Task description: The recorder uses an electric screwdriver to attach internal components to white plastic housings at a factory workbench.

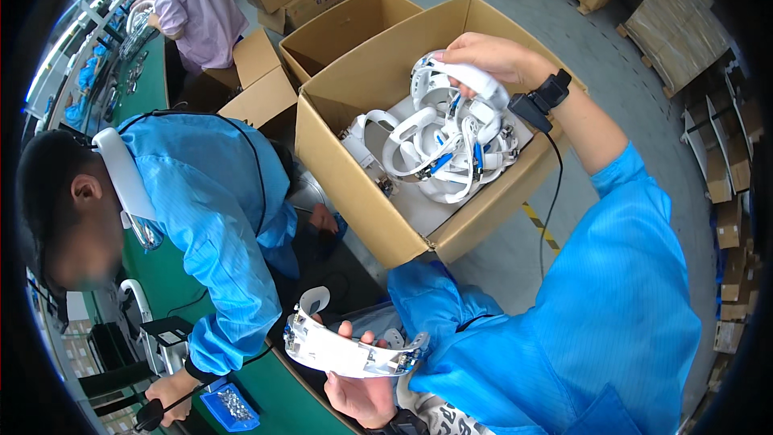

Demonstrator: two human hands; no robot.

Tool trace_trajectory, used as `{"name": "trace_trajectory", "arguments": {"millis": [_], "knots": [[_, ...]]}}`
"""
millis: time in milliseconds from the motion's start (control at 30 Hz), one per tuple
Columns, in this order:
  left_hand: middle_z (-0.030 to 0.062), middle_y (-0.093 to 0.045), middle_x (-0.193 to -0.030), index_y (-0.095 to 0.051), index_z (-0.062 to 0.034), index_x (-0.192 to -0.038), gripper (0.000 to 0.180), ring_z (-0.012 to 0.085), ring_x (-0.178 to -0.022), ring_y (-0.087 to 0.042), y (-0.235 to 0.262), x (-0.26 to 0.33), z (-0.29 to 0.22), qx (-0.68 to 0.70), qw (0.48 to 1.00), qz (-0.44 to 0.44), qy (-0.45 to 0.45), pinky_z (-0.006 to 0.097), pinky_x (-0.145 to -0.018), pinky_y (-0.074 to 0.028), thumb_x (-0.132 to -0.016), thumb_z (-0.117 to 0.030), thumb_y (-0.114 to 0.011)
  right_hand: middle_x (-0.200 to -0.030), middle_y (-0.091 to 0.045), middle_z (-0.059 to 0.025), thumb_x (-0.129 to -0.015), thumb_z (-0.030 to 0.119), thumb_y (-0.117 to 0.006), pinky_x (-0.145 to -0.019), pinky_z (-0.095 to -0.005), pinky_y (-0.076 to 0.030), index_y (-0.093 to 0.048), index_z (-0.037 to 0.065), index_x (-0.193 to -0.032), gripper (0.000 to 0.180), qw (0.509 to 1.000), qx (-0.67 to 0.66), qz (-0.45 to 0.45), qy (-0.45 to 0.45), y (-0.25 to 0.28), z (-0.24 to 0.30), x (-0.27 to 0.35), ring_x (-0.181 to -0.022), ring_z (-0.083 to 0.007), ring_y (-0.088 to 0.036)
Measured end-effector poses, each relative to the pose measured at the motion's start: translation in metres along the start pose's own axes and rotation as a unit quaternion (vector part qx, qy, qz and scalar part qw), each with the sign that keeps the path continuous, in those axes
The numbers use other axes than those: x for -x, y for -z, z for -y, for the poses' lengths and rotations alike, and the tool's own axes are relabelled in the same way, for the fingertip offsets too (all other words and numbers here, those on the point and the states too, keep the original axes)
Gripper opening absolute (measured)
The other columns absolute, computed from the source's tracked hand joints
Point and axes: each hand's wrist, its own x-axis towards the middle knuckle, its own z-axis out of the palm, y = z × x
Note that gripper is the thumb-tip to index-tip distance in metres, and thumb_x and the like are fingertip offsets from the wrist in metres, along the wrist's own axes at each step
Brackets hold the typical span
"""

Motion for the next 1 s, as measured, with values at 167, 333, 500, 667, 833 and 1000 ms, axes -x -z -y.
{"name": "trace_trajectory", "arguments": {"millis": [167,333,500,667,833,1000], "knots": [[0.0233,-0.052,-0.153,-0.011,-0.0192,-0.172,0.091,0.0415,-0.127,-0.064,-0.005,0.0,0.002,0.009,1.0,0.002,0.003,0.06,-0.111,-0.05,-0.098,-0.031,-0.063,-0.103,-0.074,-0.018,-0.11,0.021,-0.056,-0.079,-0.0423,-0.068,-0.063,-0.01,-0.118,0.032,0.978,-0.201,0.048,0.023,-0.023,-0.001,-0.001,-0.088,-0.0273,-0.078],[0.0233,-0.053,-0.153,-0.012,-0.0199,-0.172,0.091,0.0415,-0.129,-0.062,-0.005,0.003,0.001,0.001,1.0,0.002,0.002,0.061,-0.111,-0.049,-0.098,-0.03,-0.063,-0.103,-0.074,-0.016,-0.11,0.019,-0.057,-0.081,-0.0418,-0.067,-0.063,-0.009,-0.122,0.031,0.974,-0.19,0.118,0.042,-0.032,0.002,0.008,-0.091,-0.0251,-0.077],[0.0218,-0.052,-0.154,-0.014,-0.0204,-0.172,0.087,0.0399,-0.13,-0.061,-0.005,0.002,-0.001,-0.013,1.0,-0.002,0.004,0.059,-0.11,-0.05,-0.1,-0.03,-0.061,-0.101,-0.072,-0.0052,-0.109,0.022,-0.06,-0.073,-0.0288,-0.062,-0.063,-0.002,-0.133,0.035,0.996,-0.012,0.088,0.032,-0.046,0.016,0.04,-0.083,-0.0108,-0.072],[0.0193,-0.053,-0.151,-0.017,-0.0203,-0.171,0.081,0.0378,-0.131,-0.059,0.006,0.0,0.003,-0.006,1.0,0.015,0.015,0.059,-0.109,-0.052,-0.102,-0.029,-0.059,-0.097,-0.071,-0.003,-0.107,0.02,-0.061,-0.064,-0.0228,-0.057,-0.066,0.001,-0.133,0.032,0.988,0.1,0.038,0.107,-0.013,0.011,0.046,-0.079,-0.0073,-0.069],[0.0192,-0.054,-0.146,-0.02,-0.0217,-0.171,0.078,0.0375,-0.131,-0.056,0.013,-0.001,0.004,-0.036,0.999,-0.002,0.007,0.06,-0.104,-0.054,-0.102,-0.027,-0.057,-0.084,-0.07,-0.0023,-0.108,0.025,-0.061,-0.052,-0.021,-0.05,-0.07,0.001,-0.12,0.029,0.992,0.114,-0.037,0.05,-0.005,0.021,0.055,-0.058,-0.0054,-0.06],[0.0204,-0.057,-0.145,-0.02,-0.0227,-0.171,0.078,0.0382,-0.132,-0.057,0.02,-0.001,0.006,-0.044,0.999,-0.004,0.006,0.059,-0.104,-0.054,-0.102,-0.027,-0.057,-0.077,-0.069,-0.0001,-0.108,0.024,-0.06,-0.05,-0.0196,-0.049,-0.071,0.002,-0.116,0.026,0.99,0.13,-0.033,0.039,0.008,0.004,0.051,-0.056,-0.0036,-0.059]]}}
